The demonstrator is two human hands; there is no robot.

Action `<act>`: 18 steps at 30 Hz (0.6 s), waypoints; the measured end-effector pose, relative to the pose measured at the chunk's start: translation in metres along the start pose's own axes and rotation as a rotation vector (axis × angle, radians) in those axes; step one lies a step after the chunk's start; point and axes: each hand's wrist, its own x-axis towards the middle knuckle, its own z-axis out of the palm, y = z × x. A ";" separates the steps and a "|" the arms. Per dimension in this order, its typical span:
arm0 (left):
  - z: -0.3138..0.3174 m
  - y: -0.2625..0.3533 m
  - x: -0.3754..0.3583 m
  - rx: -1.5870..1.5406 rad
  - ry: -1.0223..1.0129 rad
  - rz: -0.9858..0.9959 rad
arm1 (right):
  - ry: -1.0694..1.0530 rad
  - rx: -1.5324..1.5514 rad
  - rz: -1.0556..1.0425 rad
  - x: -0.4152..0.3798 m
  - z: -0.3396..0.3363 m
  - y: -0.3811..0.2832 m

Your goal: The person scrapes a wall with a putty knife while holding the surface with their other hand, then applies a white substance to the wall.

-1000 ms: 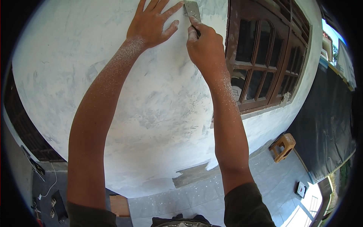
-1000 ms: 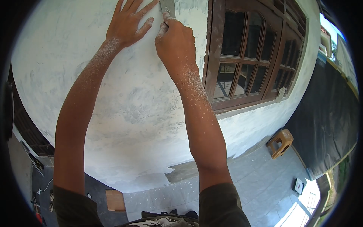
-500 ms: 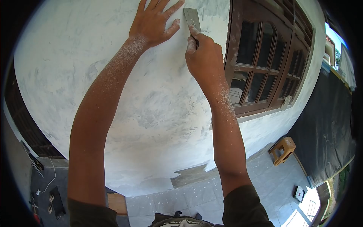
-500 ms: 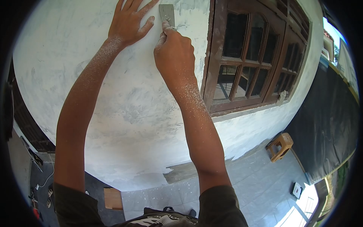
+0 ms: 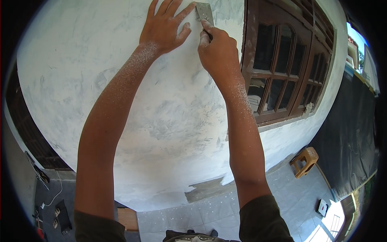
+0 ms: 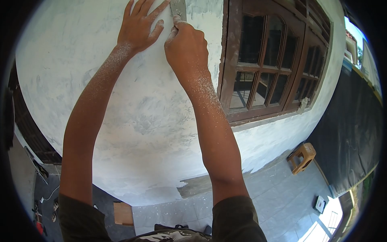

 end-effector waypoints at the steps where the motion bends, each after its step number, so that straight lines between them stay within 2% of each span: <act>1: -0.001 0.001 -0.001 0.001 0.001 0.003 | -0.035 -0.002 0.033 -0.002 -0.001 0.000; 7: 0.001 0.000 0.002 0.007 0.029 0.009 | 0.058 -0.001 -0.045 -0.003 0.010 0.007; 18: 0.002 0.000 0.003 0.007 0.025 0.000 | 0.058 0.023 -0.045 0.001 0.009 0.004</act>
